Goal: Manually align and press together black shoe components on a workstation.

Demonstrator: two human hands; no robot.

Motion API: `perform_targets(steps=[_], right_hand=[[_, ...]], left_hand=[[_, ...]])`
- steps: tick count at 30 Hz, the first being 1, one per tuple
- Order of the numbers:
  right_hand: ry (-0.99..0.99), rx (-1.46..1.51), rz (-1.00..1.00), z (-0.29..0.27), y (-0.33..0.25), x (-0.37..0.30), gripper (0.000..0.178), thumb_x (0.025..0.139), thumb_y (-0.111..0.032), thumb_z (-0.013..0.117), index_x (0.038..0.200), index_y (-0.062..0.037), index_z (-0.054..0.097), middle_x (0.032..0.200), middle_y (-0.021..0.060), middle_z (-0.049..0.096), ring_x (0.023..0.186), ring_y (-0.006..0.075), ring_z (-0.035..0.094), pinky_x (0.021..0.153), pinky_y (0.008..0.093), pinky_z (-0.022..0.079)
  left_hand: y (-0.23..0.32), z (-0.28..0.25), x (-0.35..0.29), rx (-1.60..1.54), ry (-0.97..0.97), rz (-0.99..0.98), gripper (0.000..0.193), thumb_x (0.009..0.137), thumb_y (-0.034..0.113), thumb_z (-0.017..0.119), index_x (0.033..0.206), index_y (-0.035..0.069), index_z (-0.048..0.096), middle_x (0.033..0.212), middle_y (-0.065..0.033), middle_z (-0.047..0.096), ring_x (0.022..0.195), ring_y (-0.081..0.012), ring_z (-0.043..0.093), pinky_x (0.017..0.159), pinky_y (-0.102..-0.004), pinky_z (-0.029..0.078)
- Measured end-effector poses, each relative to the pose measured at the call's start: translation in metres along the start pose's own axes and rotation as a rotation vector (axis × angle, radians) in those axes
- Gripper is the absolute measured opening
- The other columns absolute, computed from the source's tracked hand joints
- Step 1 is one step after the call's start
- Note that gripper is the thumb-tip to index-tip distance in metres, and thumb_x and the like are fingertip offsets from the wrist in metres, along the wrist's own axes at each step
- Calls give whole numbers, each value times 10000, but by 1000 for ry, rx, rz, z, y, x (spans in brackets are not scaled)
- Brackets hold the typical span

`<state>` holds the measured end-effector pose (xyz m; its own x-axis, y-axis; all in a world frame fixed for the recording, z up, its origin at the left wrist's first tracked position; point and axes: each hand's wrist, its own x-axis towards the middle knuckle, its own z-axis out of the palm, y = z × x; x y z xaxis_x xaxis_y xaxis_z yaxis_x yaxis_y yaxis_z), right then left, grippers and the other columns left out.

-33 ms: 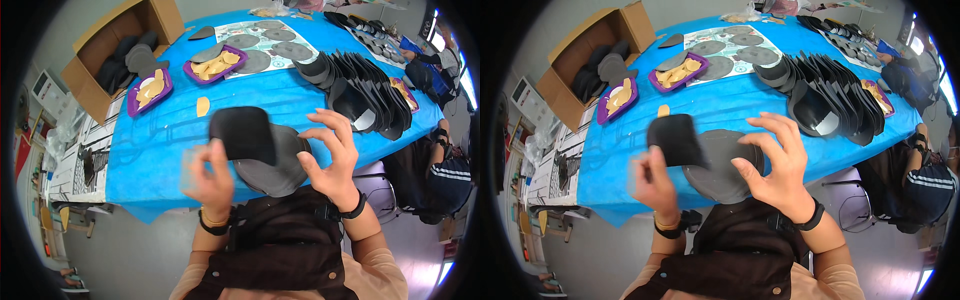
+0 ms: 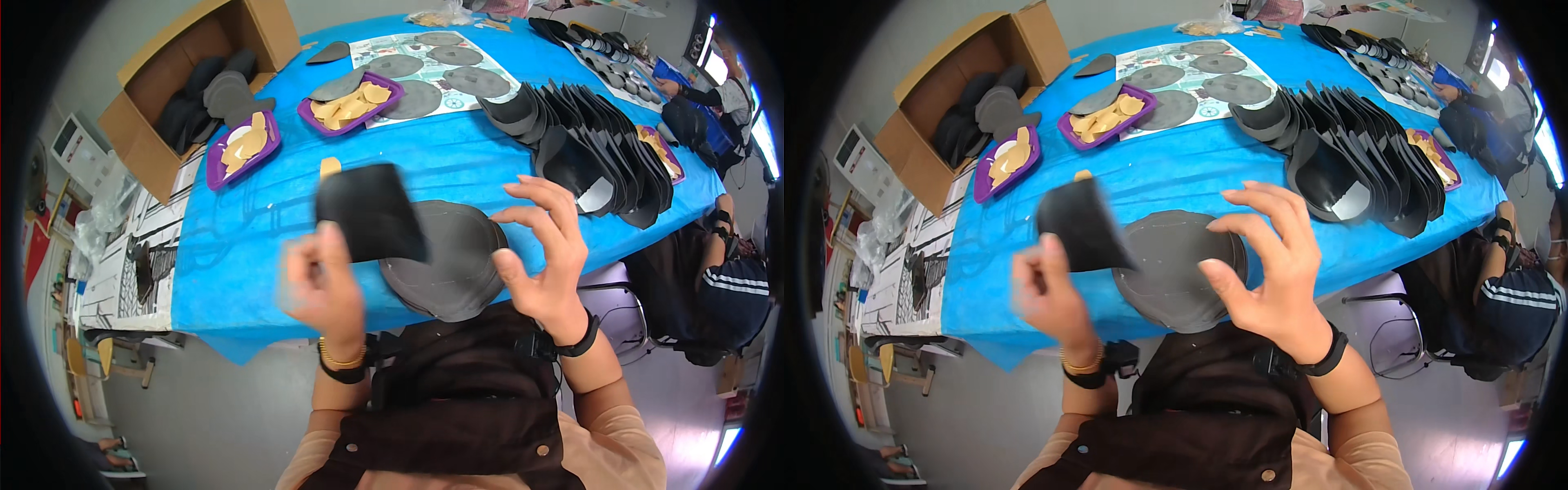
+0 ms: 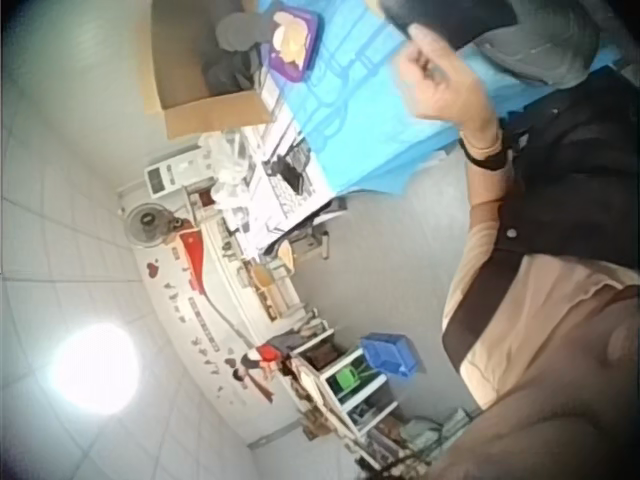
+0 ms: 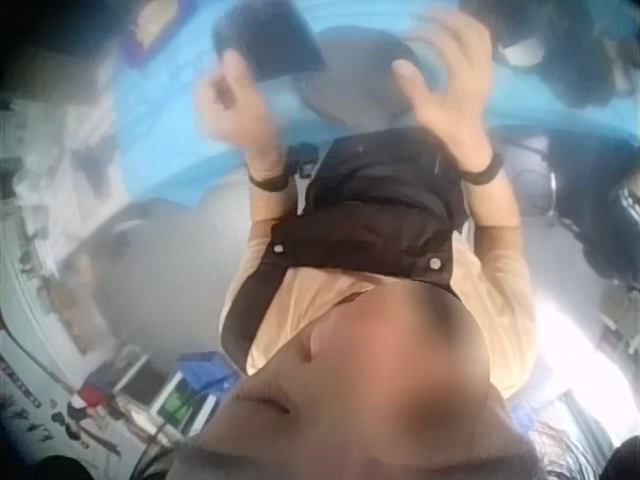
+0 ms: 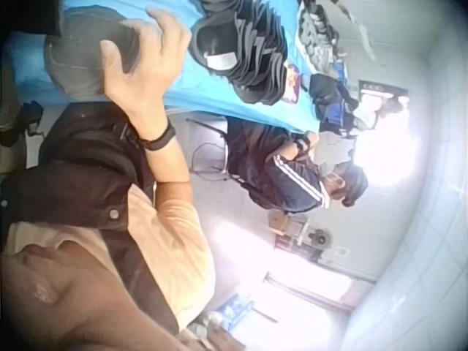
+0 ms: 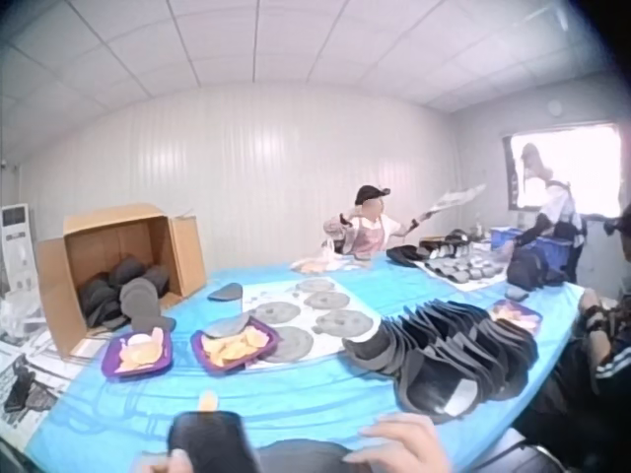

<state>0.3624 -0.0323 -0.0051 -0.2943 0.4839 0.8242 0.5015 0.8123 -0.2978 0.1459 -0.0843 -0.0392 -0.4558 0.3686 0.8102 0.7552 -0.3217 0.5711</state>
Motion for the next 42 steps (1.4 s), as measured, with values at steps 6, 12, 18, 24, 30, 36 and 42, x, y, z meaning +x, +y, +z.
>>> perform_targets(steps=[6,12,18,24,30,36,42], right_hand=[[-66,-41,242,2,28,-17,222,882,-222,649,996,-37,696,1128,115,635,1082,319,557,921,397,447],[-219,195,398,14,43,-35,347,966,-282,535,1135,-16,678,1192,141,624,1110,308,544,960,384,426],[-242,291,417,19,40,-36,363,978,-287,529,1153,-1,669,1189,146,629,1128,311,547,984,383,420],[-222,309,356,20,43,-38,343,979,-267,537,1152,-1,666,1168,145,639,1155,318,550,993,394,422],[-221,323,351,20,42,-36,327,967,-246,554,1154,-1,662,1158,146,640,1144,316,559,986,394,430],[-249,307,334,18,41,-35,353,951,-259,576,1173,6,647,1180,154,629,1136,316,559,981,391,429],[-294,347,280,14,38,-31,472,916,-263,608,1311,-9,555,1186,181,613,1129,332,556,994,403,419]], left_hand=[[-31,-25,21,-660,149,-443,247,959,69,576,727,49,493,724,12,564,634,-62,478,570,-274,439],[-49,-19,-8,-1481,-1,-907,139,947,92,563,1046,0,593,779,-25,558,594,-123,433,1143,-564,315],[-43,2,-19,-1542,-17,-880,105,940,129,576,966,30,601,739,-8,518,556,-114,413,1194,-577,163],[-40,-1,-16,-1650,-231,-820,130,942,169,583,890,49,584,772,0,536,507,-102,423,1202,-581,68],[-44,-1,-20,-1664,-328,-745,201,952,239,569,897,47,591,781,-6,549,523,-107,468,1199,-579,47],[-41,-1,-16,-1668,-350,-761,199,943,242,586,924,45,604,778,1,560,532,-109,482,1195,-583,82],[-41,-1,-15,-1666,-403,-721,180,932,241,615,928,61,610,795,7,561,538,-99,482,1182,-610,109]])
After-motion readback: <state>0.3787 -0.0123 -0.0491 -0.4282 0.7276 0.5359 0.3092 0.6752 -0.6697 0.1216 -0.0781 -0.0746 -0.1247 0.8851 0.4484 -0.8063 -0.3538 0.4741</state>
